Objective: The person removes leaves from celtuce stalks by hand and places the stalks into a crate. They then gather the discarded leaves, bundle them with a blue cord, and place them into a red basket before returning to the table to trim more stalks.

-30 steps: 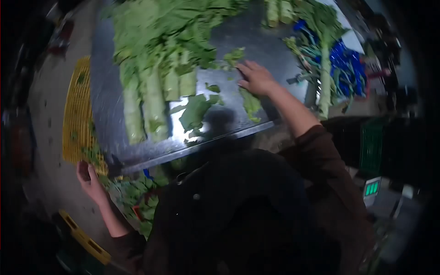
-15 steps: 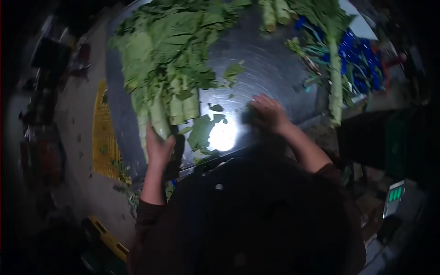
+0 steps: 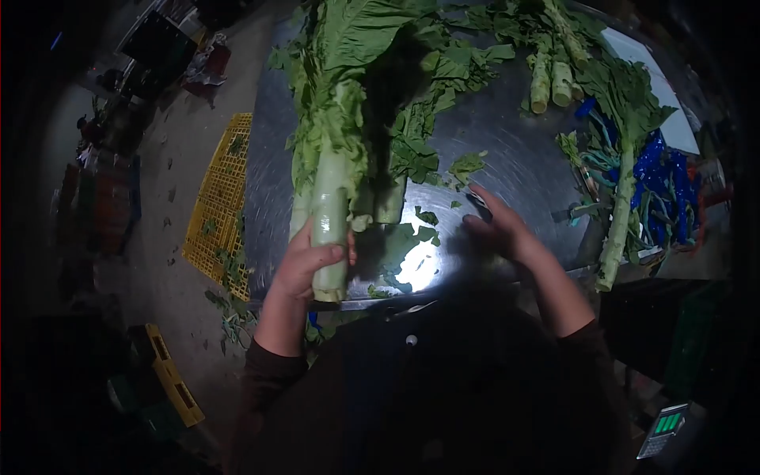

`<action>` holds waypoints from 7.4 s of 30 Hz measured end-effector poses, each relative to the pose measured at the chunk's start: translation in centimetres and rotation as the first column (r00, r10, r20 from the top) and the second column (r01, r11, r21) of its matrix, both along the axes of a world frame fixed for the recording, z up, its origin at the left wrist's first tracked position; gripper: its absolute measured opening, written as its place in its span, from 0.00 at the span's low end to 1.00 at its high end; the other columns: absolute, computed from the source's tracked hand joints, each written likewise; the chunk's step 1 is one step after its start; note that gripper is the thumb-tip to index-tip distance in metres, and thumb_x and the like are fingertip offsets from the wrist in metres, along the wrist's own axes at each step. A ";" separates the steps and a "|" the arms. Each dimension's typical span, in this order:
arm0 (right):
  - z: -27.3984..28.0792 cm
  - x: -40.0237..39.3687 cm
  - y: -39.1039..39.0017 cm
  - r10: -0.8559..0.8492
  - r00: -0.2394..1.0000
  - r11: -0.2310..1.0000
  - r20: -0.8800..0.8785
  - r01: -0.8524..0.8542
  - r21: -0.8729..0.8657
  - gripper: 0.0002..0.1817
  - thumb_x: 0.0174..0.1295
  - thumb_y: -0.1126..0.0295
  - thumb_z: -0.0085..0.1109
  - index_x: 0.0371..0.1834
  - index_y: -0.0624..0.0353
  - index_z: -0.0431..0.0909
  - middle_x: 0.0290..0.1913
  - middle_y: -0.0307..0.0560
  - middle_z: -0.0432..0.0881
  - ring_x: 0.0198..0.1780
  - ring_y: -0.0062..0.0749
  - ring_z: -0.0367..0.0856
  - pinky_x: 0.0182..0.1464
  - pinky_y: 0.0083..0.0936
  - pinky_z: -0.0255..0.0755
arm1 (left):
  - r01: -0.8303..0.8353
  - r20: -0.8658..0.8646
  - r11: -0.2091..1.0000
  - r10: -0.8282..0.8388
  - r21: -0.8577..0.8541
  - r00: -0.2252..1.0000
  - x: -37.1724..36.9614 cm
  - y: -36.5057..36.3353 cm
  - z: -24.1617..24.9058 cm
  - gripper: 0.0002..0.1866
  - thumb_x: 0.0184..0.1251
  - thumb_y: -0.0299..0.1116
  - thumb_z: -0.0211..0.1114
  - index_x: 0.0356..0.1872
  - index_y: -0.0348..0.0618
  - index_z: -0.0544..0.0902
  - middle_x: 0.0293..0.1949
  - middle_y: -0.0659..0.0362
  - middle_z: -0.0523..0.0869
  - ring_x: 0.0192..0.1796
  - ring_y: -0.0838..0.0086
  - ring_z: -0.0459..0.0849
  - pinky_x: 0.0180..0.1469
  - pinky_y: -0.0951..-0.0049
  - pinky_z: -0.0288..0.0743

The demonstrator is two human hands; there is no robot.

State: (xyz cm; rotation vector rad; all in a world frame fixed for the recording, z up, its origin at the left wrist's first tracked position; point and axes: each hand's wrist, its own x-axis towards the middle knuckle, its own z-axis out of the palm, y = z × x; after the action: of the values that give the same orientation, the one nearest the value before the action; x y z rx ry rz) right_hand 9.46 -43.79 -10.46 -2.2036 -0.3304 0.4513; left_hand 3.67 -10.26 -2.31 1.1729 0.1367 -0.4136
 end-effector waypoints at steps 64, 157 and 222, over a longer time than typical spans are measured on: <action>-0.6 8.0 8.0 0.111 0.799 0.955 0.592 0.079 -0.287 0.27 0.51 0.57 0.64 0.43 0.68 0.68 0.29 0.58 0.79 0.38 0.53 0.80 0.44 0.43 0.73 | 0.240 -0.106 0.293 -0.407 0.926 0.907 1.3 -9.6 -7.9 0.32 0.48 0.34 0.65 0.56 0.38 0.63 0.38 0.42 0.82 0.43 0.46 0.81 0.46 0.52 0.74; 8.8 13.0 -1.2 -0.151 0.629 0.838 0.763 0.491 -0.239 0.16 0.57 0.60 0.57 0.43 0.60 0.74 0.42 0.57 0.80 0.47 0.51 0.77 0.50 0.43 0.71 | 0.270 -0.077 0.884 -0.261 0.381 0.962 -2.2 -1.3 -1.8 0.33 0.44 0.24 0.70 0.58 0.35 0.72 0.41 0.59 0.81 0.41 0.76 0.79 0.47 0.77 0.73; 3.6 2.7 2.7 0.186 0.872 0.974 0.454 -0.223 0.029 0.22 0.54 0.62 0.63 0.48 0.60 0.69 0.37 0.50 0.79 0.37 0.42 0.81 0.41 0.37 0.74 | -0.317 0.364 0.201 -0.282 0.927 0.888 -4.3 -1.9 -8.6 0.28 0.43 0.28 0.70 0.51 0.38 0.77 0.43 0.48 0.81 0.45 0.52 0.81 0.48 0.64 0.75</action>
State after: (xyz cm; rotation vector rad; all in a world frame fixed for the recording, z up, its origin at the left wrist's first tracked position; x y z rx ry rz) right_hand 12.19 -41.12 -6.91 -2.1849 -0.8238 0.0271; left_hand -0.65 -12.21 -10.95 2.5958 -0.0428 0.1004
